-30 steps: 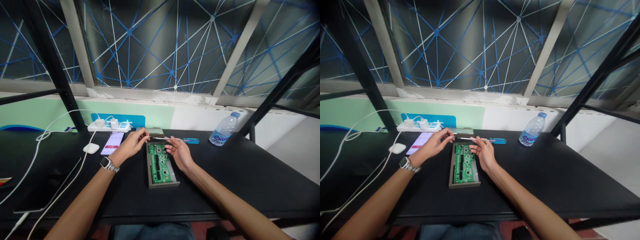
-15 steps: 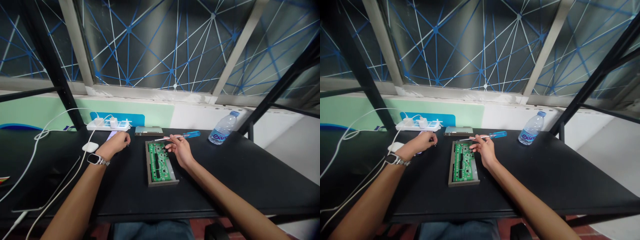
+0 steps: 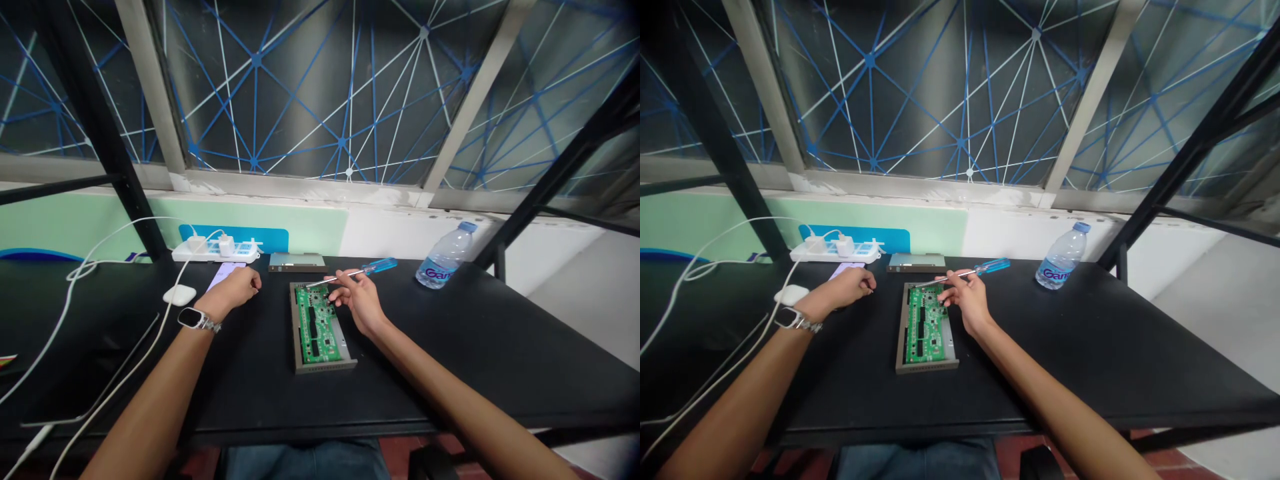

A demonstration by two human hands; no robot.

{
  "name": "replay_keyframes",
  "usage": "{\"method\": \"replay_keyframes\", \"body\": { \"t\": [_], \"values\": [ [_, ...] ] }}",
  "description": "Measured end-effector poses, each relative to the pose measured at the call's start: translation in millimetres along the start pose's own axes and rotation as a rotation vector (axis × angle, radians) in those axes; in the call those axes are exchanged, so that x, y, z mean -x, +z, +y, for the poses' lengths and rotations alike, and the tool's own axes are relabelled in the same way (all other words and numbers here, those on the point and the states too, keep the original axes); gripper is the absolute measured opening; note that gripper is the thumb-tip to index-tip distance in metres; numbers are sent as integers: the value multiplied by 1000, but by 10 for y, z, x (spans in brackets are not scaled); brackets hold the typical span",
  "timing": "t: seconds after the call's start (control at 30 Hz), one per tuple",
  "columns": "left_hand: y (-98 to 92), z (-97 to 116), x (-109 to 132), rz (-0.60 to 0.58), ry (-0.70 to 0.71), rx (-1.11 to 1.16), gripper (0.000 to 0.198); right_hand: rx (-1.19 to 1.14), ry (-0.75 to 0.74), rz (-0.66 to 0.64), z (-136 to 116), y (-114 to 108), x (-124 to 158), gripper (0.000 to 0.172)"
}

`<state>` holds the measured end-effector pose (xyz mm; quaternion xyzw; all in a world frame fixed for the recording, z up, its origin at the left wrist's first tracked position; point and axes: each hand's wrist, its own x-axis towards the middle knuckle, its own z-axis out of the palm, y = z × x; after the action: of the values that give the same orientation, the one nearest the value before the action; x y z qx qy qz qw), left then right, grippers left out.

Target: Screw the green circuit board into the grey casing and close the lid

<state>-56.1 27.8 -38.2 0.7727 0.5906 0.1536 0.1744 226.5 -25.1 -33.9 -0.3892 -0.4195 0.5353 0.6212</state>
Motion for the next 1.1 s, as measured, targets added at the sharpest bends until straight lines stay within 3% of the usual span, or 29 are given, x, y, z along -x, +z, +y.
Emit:
{"method": "replay_keyframes", "body": {
  "t": [0.27, 0.47, 0.6, 0.7, 0.8, 0.97, 1.1],
  "values": [
    [102, -33, -31, 57, 13, -51, 23, -4, -13, -16, 10, -6, -12, 39],
    [30, 14, 5, 34, 18, -56, 18, 7, -28, -26, 2, -18, -13, 39],
    [-14, 371, 143, 125, 169, -174, 37, 15, -53, -33, -4, -55, -43, 39],
    [31, 753, 279, 34, 347, -270, 40, 46, -89, -25, -21, -92, -76, 37],
    [63, 1018, 368, -96, 423, -331, 40, 75, -120, 0, -40, -125, -105, 35],
    [-35, 1172, 382, -130, 401, -366, 31, 92, -165, 25, -74, -176, -152, 40],
    [-35, 1298, 364, -170, 424, -370, 40, 99, -214, 50, -170, -231, -197, 40]
  ]
}}
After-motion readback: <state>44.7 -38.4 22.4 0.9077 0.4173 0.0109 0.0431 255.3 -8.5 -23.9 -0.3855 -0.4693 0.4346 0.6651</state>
